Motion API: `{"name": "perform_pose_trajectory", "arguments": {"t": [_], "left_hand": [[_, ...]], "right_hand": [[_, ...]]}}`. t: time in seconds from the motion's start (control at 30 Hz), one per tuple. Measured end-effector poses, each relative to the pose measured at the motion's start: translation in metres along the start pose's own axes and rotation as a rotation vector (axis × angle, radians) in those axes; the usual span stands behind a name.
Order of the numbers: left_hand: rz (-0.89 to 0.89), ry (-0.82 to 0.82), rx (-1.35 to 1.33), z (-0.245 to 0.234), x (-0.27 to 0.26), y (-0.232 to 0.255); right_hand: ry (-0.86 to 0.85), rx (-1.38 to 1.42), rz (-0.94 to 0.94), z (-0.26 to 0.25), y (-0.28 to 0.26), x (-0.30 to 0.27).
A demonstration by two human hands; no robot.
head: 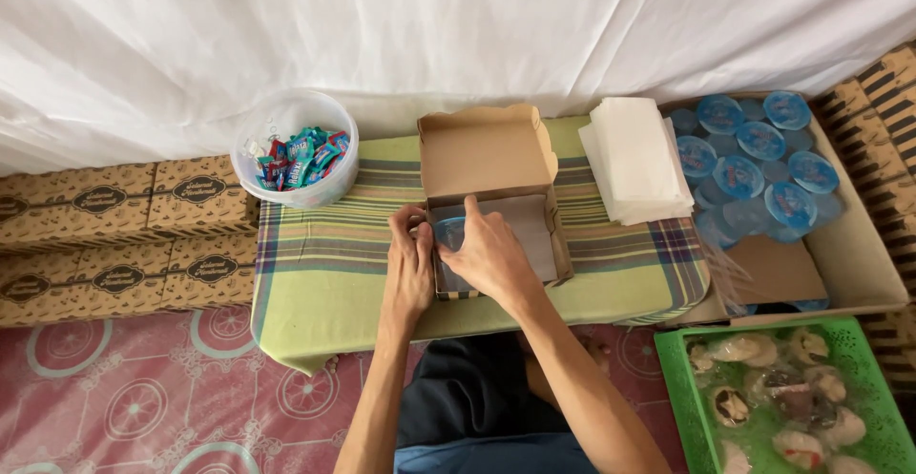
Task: Assembling cardboard food boxes, lining them with paper, and filling them with a cup of water and a snack.
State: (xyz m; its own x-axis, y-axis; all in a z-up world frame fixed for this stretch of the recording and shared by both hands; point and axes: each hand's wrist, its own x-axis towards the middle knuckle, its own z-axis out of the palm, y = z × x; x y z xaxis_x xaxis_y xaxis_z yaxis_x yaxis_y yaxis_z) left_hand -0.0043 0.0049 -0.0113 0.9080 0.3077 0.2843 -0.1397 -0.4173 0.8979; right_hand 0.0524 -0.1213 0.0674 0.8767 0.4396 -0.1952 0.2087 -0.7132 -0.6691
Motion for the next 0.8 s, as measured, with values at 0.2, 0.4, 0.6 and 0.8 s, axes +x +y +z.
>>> {"name": "perform_pose_trajectory", "arguments": {"t": [0.2, 0.4, 0.6, 0.8], "left_hand": [[0.082, -0.030, 0.039, -0.003, 0.002, 0.004], [0.188, -0.022, 0.016, -0.007, 0.004, 0.013], [0.236, -0.095, -0.056, -0.010, 0.002, 0.018], [0.212, -0.092, -0.063, -0.008, 0.004, 0.017]], "right_hand": [[-0.083, 0.020, -0.003, -0.013, 0.001, -0.009], [-0.193, 0.010, 0.031, -0.030, -0.004, -0.016], [-0.289, 0.046, -0.085, -0.036, 0.025, -0.003], [-0.266, 0.049, -0.110, -0.042, 0.035, -0.008]]}}
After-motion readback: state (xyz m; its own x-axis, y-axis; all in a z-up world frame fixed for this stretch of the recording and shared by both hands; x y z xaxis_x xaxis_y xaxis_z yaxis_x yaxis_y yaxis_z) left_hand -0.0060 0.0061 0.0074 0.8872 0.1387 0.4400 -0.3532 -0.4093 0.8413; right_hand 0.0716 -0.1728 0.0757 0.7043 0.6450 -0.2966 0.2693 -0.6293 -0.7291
